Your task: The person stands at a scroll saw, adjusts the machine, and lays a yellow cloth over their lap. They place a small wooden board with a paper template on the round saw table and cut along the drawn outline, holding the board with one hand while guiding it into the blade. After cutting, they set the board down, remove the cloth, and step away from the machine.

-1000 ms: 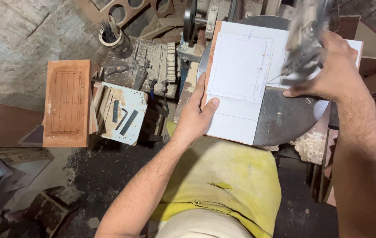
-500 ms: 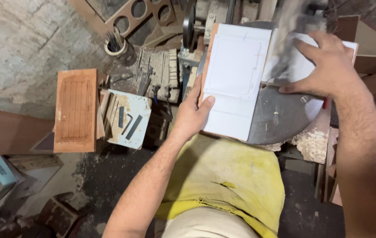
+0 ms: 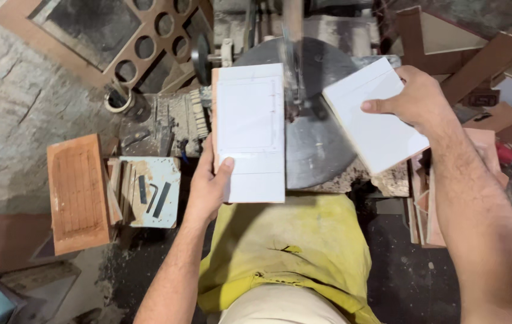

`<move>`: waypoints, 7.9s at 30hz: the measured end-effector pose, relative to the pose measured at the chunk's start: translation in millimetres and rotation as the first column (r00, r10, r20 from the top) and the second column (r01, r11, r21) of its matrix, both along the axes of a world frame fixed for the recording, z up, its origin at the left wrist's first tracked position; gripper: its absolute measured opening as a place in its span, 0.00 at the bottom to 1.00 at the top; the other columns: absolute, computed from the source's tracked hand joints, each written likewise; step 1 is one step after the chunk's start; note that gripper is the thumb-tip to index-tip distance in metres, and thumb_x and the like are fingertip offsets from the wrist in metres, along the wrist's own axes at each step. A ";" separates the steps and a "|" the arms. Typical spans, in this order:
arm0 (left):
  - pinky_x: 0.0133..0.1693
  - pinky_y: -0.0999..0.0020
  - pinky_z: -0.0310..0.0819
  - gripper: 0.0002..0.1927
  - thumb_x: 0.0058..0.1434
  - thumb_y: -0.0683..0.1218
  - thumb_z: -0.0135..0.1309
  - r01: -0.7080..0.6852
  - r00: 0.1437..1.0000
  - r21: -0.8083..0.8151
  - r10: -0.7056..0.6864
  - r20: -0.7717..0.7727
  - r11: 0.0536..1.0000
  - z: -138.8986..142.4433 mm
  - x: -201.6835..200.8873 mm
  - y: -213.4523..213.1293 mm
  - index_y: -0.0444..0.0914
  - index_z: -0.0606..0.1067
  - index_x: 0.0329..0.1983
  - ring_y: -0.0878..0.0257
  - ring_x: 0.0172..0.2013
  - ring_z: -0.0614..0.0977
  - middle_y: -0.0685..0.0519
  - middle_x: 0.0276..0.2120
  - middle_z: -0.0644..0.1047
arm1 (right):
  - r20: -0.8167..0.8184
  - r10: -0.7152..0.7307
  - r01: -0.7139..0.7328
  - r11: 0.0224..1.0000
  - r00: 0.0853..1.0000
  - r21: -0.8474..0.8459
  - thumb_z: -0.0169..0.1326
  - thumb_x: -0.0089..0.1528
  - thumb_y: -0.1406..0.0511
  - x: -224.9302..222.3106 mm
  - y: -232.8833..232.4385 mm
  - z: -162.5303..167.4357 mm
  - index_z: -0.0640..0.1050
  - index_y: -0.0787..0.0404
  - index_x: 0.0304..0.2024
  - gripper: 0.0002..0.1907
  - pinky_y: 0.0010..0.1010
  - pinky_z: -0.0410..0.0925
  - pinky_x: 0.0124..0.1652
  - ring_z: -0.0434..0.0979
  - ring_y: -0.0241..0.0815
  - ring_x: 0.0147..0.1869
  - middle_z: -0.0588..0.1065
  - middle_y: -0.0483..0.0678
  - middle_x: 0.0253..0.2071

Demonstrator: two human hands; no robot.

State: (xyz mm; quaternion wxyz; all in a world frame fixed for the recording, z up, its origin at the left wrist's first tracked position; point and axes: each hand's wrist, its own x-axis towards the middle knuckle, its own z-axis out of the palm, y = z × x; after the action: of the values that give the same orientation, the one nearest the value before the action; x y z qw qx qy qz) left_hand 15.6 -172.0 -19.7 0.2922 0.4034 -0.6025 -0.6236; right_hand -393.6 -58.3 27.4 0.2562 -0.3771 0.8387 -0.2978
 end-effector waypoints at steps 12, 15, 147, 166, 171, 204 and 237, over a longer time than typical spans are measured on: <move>0.55 0.63 0.72 0.30 0.69 0.45 0.48 -0.058 0.998 0.202 0.055 0.023 0.978 -2.2 5.4 15.3 0.32 0.61 0.74 0.58 0.55 0.77 0.44 0.59 0.75 | 0.904 -0.045 0.826 0.430 0.424 -0.366 0.50 0.61 0.75 -53.1 199.1 -74.4 0.71 0.66 0.62 0.25 0.43 0.70 0.61 0.77 0.49 0.64 0.75 0.53 0.59; 0.55 0.63 0.72 0.29 0.70 0.46 0.47 -0.058 0.998 0.206 0.056 0.017 0.977 -7.1 5.8 18.3 0.30 0.62 0.72 0.59 0.55 0.78 0.44 0.59 0.75 | 0.912 -0.225 0.930 0.218 0.344 -0.297 0.49 0.63 0.75 -83.8 221.0 -87.8 0.72 0.67 0.62 0.23 0.50 0.72 0.62 0.76 0.52 0.63 0.76 0.54 0.57; 0.48 0.66 0.81 0.28 0.60 0.47 0.63 -0.172 0.984 0.141 0.176 -0.011 0.975 -8.0 20.3 -47.2 0.27 0.69 0.57 0.61 0.47 0.83 0.42 0.47 0.81 | -0.339 0.503 -0.550 0.833 0.795 -0.053 0.75 0.34 0.53 137.4 -1.2 0.4 0.60 0.65 0.73 0.68 0.50 0.54 0.73 0.55 0.66 0.80 0.57 0.68 0.76; 0.48 0.65 0.82 0.29 0.60 0.48 0.62 -0.174 0.985 0.124 0.173 0.016 0.977 -6.9 13.6 -54.9 0.27 0.68 0.58 0.59 0.47 0.84 0.41 0.48 0.81 | -0.327 0.521 -0.541 0.840 0.789 0.033 0.76 0.35 0.52 126.2 -10.7 -4.0 0.66 0.67 0.70 0.64 0.49 0.51 0.74 0.54 0.64 0.81 0.61 0.66 0.74; 0.48 0.65 0.82 0.28 0.61 0.47 0.62 -0.163 0.987 0.099 0.162 0.018 0.982 -10.3 12.5 -58.6 0.26 0.68 0.58 0.59 0.47 0.84 0.41 0.48 0.81 | -0.362 0.516 -0.559 0.829 0.777 -0.019 0.76 0.35 0.50 126.4 -12.4 -4.1 0.65 0.70 0.72 0.67 0.50 0.52 0.71 0.52 0.67 0.80 0.56 0.72 0.76; 0.48 0.66 0.81 0.28 0.60 0.47 0.63 -0.166 0.986 0.070 0.166 0.015 0.984 -12.5 0.8 -74.7 0.27 0.69 0.58 0.61 0.46 0.84 0.43 0.47 0.81 | -0.319 0.488 -0.512 0.859 0.813 0.012 0.74 0.35 0.50 115.0 -25.6 -6.8 0.67 0.69 0.69 0.63 0.44 0.59 0.70 0.65 0.61 0.74 0.68 0.66 0.68; 0.48 0.65 0.82 0.26 0.60 0.48 0.63 -0.166 0.985 0.054 0.164 0.050 0.985 -13.2 -10.4 -91.8 0.28 0.70 0.55 0.60 0.46 0.85 0.42 0.46 0.82 | -0.287 0.486 -0.507 0.862 0.825 0.004 0.76 0.34 0.51 102.4 -39.2 -10.4 0.74 0.63 0.65 0.58 0.43 0.63 0.71 0.71 0.56 0.74 0.71 0.58 0.69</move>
State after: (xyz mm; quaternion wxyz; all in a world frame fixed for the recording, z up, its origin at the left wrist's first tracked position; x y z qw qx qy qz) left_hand 5.1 -263.8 -32.9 0.3172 0.4743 -0.5552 -0.6051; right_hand -291.3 -97.5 17.1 0.1904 -0.6292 0.7279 -0.1950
